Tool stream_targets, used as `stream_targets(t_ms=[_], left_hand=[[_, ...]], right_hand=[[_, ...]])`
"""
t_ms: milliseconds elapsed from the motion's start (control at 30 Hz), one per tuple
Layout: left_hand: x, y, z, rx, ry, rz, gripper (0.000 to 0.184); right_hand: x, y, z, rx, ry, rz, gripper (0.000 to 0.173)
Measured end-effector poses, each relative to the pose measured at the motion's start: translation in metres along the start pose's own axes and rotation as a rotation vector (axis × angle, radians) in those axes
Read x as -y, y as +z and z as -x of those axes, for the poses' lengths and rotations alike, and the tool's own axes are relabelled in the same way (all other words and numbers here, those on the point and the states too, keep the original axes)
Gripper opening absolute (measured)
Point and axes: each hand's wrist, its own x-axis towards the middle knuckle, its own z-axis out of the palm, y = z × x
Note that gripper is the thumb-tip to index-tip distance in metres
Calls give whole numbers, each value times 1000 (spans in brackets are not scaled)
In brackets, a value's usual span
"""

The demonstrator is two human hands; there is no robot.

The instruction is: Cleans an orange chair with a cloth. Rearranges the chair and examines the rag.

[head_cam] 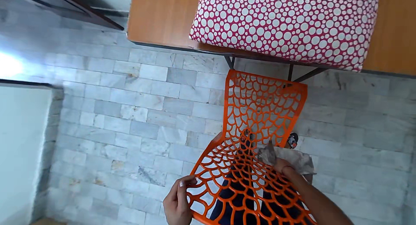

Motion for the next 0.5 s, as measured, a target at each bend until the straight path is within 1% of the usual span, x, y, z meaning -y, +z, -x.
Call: stream_targets(t_ms=[67, 167, 233, 300, 367, 400, 433, 500], left_hand=[[0, -1, 0, 12, 9, 1, 41], [2, -3, -1, 25, 22, 16, 42], [2, -4, 0, 33, 16, 19, 42], [1, -4, -2, 38, 7, 13, 41], [0, -5, -2, 39, -4, 15, 41], [0, -5, -2, 43, -8, 15, 40], [1, -5, -1, 47, -13, 17, 40], [1, -6, -2, 58, -15, 21, 40]], right_hand=[[47, 13, 17, 19, 1, 28, 47], [128, 29, 51, 24, -129, 21, 42], [171, 31, 65, 38, -274, -111, 41], [199, 32, 62, 49, -475, -303, 41], [207, 35, 57, 64, -648, -403, 42], [200, 37, 55, 71, -695, -404, 43], [187, 38, 52, 81, -713, -387, 46], [146, 38, 41, 97, -695, -317, 49]])
